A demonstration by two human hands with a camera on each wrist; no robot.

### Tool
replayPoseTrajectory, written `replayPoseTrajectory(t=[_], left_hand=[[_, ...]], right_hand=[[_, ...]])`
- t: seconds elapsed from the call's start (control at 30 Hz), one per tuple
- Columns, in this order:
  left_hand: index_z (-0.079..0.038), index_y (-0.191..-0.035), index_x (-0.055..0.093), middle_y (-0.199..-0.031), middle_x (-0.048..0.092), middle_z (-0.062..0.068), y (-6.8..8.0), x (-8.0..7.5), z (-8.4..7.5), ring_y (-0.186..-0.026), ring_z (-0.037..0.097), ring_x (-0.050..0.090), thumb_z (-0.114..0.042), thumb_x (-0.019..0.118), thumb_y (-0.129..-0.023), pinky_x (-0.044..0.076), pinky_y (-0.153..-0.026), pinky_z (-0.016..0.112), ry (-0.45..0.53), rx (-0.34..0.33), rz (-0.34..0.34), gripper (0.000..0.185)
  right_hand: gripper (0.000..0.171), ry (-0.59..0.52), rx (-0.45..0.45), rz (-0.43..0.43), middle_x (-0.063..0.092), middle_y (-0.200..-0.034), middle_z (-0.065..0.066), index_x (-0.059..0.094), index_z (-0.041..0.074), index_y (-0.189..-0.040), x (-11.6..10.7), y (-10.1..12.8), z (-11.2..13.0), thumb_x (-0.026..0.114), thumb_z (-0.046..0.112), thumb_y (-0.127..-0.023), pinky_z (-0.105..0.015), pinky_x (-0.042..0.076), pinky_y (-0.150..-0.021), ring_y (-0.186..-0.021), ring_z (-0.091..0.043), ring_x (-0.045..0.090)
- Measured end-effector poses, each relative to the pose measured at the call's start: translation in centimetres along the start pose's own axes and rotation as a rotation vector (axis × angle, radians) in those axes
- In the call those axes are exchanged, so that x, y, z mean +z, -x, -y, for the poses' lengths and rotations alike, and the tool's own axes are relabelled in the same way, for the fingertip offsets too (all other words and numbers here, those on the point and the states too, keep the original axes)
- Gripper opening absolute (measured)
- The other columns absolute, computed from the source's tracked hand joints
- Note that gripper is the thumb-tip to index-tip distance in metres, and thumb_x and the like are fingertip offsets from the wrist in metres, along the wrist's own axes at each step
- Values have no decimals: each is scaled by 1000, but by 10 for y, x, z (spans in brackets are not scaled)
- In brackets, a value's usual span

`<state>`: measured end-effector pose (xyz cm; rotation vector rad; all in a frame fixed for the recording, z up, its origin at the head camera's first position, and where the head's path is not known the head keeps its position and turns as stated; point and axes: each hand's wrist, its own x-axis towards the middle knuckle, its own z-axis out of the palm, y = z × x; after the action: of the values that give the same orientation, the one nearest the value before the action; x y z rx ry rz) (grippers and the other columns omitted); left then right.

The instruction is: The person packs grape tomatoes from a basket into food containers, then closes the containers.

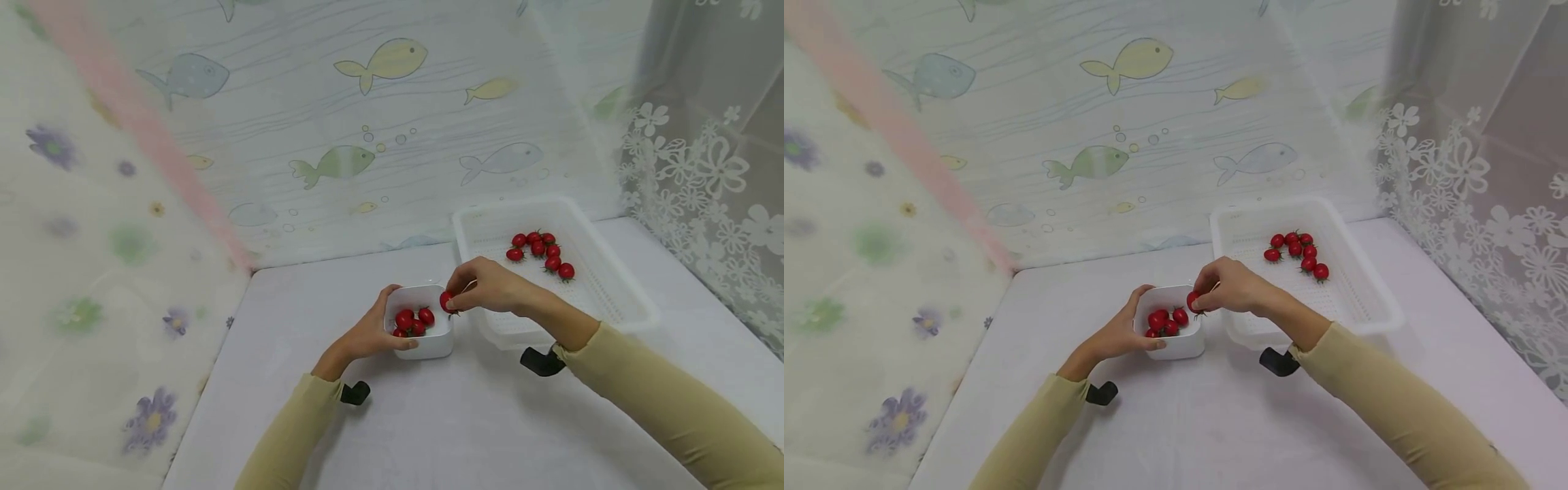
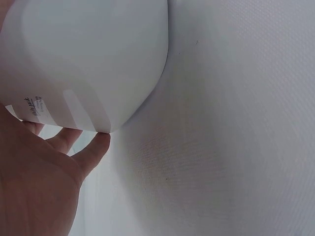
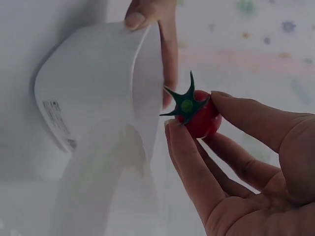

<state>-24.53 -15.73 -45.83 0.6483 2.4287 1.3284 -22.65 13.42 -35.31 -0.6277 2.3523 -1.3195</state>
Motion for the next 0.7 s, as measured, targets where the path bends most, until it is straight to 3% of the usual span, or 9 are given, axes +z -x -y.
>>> replayPoseTrajectory(t=[0.23,0.53,0.7], left_hand=[[-19,-159,14,-149,41,-1,0,0,2,-139,22,40,-36,88,-77,41,-112,52,35,11,25,111],[-21,-158,15,-145,42,-2,1,0,1,-134,19,42,-33,87,-79,46,-108,46,24,18,22,108],[-21,-159,14,-146,41,-4,1,-2,2,-136,18,41,-32,88,-79,45,-109,46,30,21,19,109]], right_hand=[[17,88,-48,-44,72,-98,-5,73,1,-104,31,-16,-3,76,11,-90,-37,58,-80,-94,-21,69],[9,328,-157,-57,68,-84,-2,69,2,-93,58,-33,-3,76,2,-88,-27,56,-70,-76,-14,61],[22,488,-255,-11,64,-78,-4,68,1,-104,68,-42,0,79,0,-86,-26,50,-69,-74,-14,53]])
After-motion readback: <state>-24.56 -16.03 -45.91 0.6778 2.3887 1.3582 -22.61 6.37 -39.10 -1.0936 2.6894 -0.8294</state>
